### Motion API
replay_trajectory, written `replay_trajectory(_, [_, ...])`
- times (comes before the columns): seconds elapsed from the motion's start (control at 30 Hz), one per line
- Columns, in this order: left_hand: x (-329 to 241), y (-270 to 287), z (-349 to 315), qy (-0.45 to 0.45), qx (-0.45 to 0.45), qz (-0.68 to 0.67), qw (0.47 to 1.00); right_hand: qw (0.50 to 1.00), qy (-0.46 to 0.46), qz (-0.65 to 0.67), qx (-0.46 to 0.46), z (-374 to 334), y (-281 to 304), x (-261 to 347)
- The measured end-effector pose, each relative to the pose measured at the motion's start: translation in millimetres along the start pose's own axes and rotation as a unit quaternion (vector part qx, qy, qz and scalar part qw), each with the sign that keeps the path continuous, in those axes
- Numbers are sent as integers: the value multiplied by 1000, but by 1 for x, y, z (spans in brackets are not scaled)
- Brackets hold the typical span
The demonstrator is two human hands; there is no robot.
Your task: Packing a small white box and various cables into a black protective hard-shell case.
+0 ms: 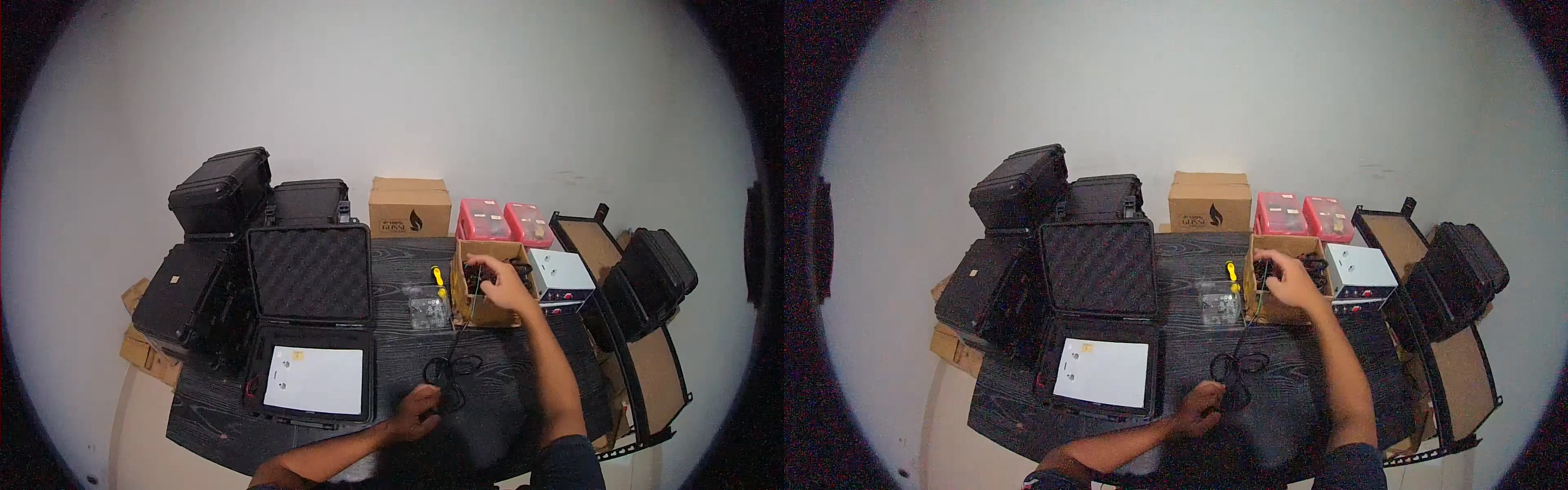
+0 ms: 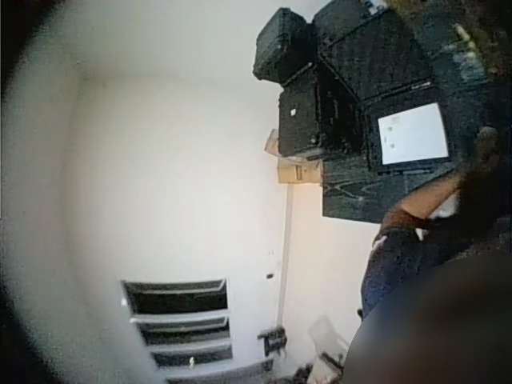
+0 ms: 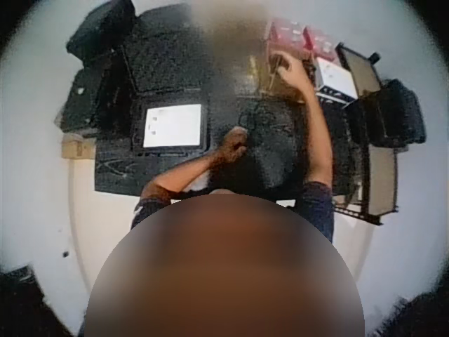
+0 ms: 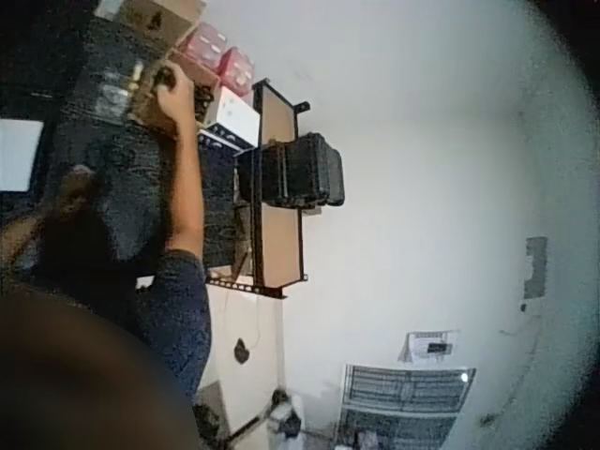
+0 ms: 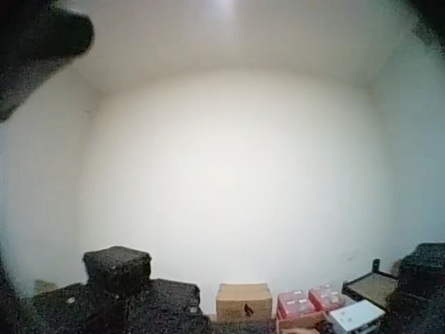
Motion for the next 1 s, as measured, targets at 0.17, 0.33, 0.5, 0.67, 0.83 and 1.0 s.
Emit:
replay_trajectory(0.17, [1, 5, 0, 45, 59, 11, 997, 999, 37, -32, -13, 17, 16, -18])
replay_trajectory(0.33, [-6, 0, 8, 16, 6, -25, 1000, 979, -82, -137, -126, 25, 15, -69])
replay_trajectory(0.5, [-6, 2, 9, 10, 18, -25, 999, 956, -57, -166, -234, 36, 19, -108])
replay_trajectory(0.67, [-6, -4, 10, 19, 23, -21, 999, 964, -89, -160, -193, 37, 34, -143])
replay_trajectory(0.83, [-11, 5, 13, 19, 24, 4, 1000, 929, -316, 118, -153, 34, 6, -80])
replay_trajectory(1.0, [-12, 0, 15, 24, 41, 31, 998, 983, -64, -137, -106, 35, 18, -102])
Point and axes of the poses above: each hand's wrist, its own z-axis towards the middle knuckle, its own y-axis out of the back of the hand, x = y × z, the point moved 1 cm from there along z, towards the middle knuckle, and after that the axes turned 15 degrees about -x, right-handed, at the moved point
